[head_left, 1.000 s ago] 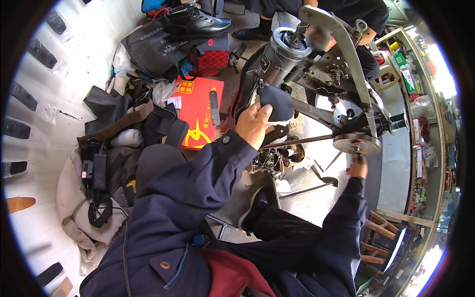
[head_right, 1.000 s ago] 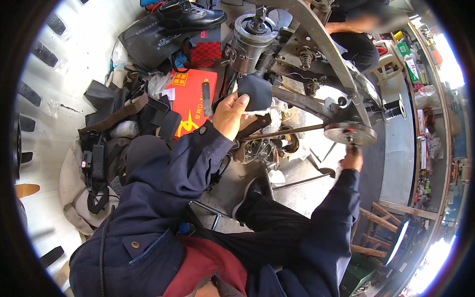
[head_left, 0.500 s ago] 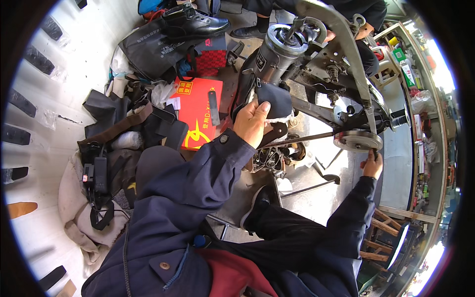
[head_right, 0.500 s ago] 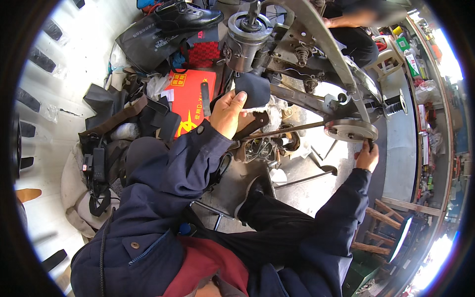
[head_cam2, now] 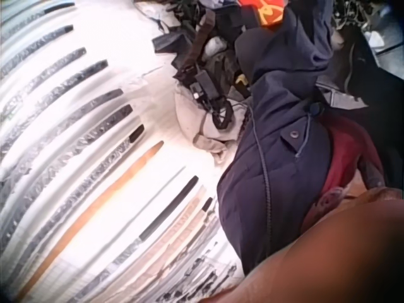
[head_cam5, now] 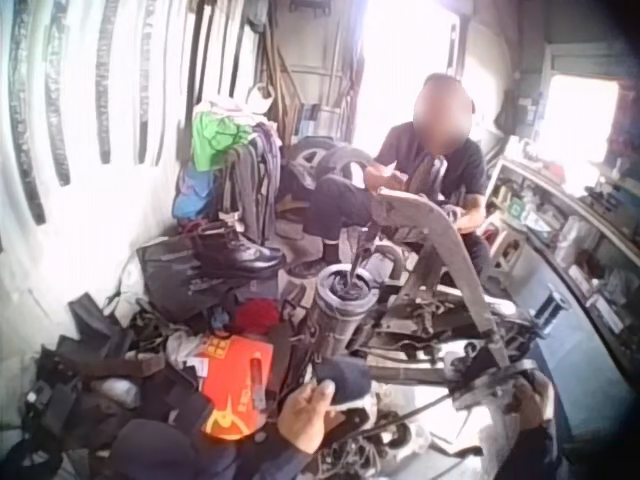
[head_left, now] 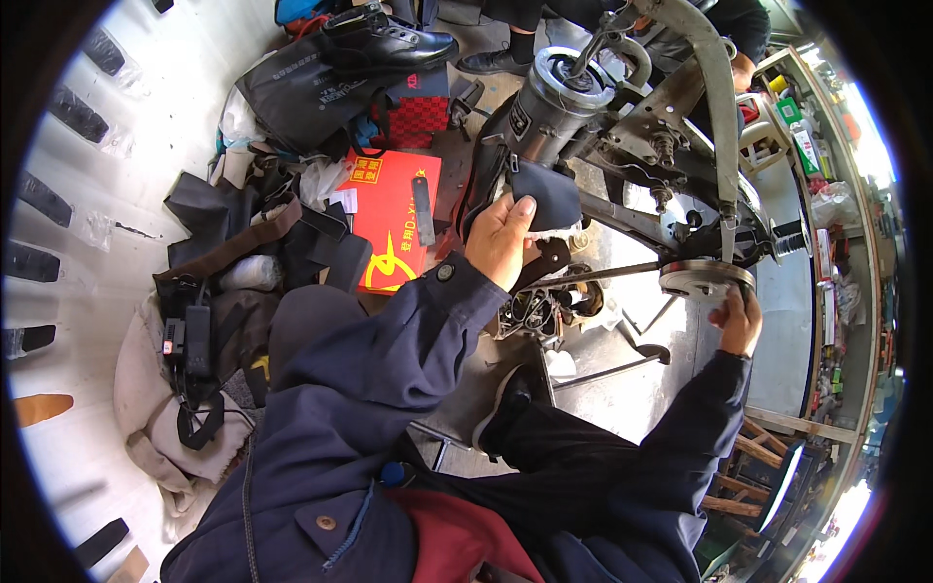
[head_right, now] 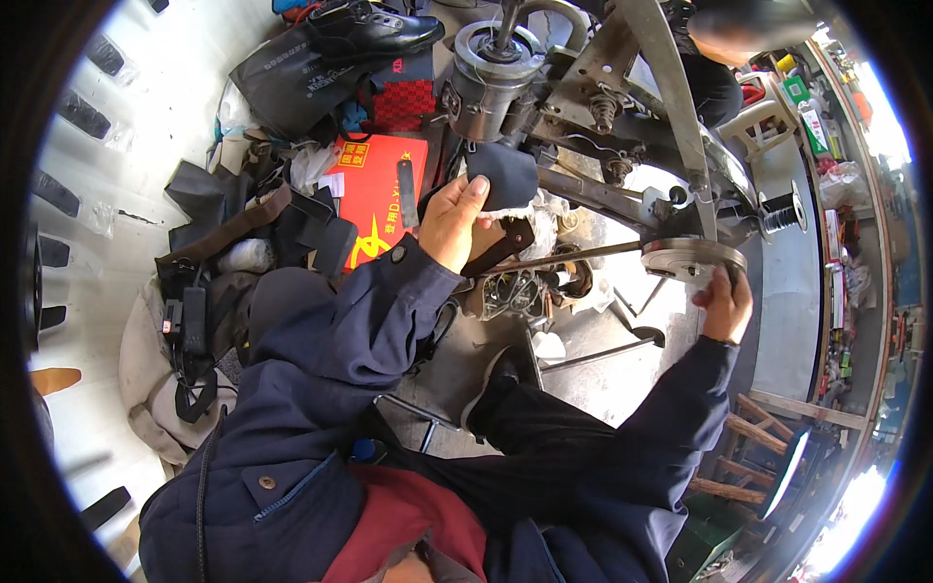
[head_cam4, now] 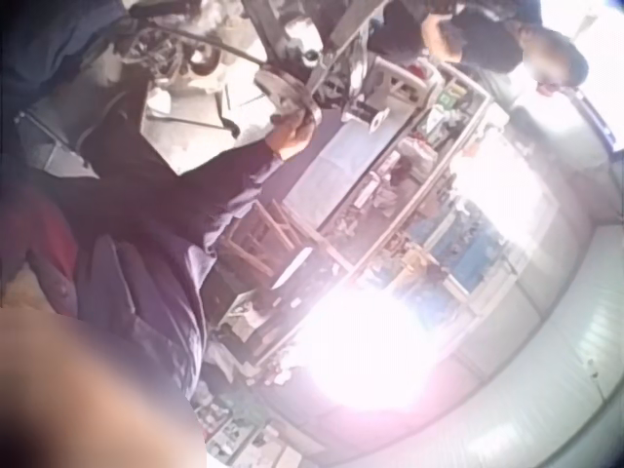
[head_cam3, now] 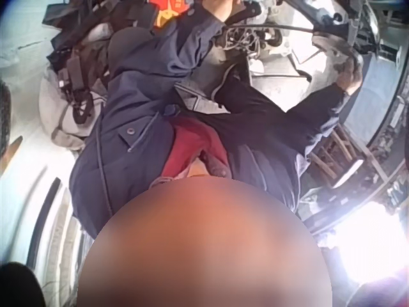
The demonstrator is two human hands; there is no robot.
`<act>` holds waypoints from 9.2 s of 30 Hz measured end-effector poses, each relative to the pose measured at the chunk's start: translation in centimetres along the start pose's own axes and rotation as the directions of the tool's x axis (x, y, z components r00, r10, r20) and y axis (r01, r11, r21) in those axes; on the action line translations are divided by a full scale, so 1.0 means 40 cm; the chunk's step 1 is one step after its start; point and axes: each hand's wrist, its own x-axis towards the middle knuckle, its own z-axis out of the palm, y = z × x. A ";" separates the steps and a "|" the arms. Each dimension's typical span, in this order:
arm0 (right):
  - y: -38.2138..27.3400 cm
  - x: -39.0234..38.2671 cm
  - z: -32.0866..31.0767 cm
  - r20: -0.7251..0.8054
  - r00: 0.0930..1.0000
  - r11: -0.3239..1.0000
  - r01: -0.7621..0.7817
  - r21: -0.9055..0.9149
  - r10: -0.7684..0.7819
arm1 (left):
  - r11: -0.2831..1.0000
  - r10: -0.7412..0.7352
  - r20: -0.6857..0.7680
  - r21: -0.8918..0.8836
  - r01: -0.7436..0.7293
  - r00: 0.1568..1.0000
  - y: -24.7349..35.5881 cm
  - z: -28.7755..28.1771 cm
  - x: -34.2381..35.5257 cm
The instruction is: The person operates a sewing machine to stitch a black shoe, repeatedly guiding the shoe under the needle and turning the wheel to advance the stitching. The person adjusts the shoe position multiple times to continue sewing along the edge.
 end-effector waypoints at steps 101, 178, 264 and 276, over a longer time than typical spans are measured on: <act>0.074 0.012 -0.029 -0.202 0.974 0.982 0.064 -0.175 -0.099 | 0.951 -0.259 -0.019 -0.178 0.251 0.966 0.052 -0.035 -0.007; 0.173 -0.071 0.173 0.249 0.886 0.915 -0.346 -0.209 0.392 | 0.979 -0.176 -0.068 -0.114 0.168 0.982 0.057 -0.030 0.034; 0.153 -0.069 0.179 0.220 0.889 0.899 -0.334 -0.283 0.400 | 0.956 -0.126 -0.037 -0.272 0.112 0.991 0.023 -0.047 0.042; 0.199 0.040 -0.031 -0.297 0.945 0.958 -0.203 -0.204 0.137 | 0.952 -0.116 -0.030 -0.289 0.102 0.993 0.014 -0.049 0.052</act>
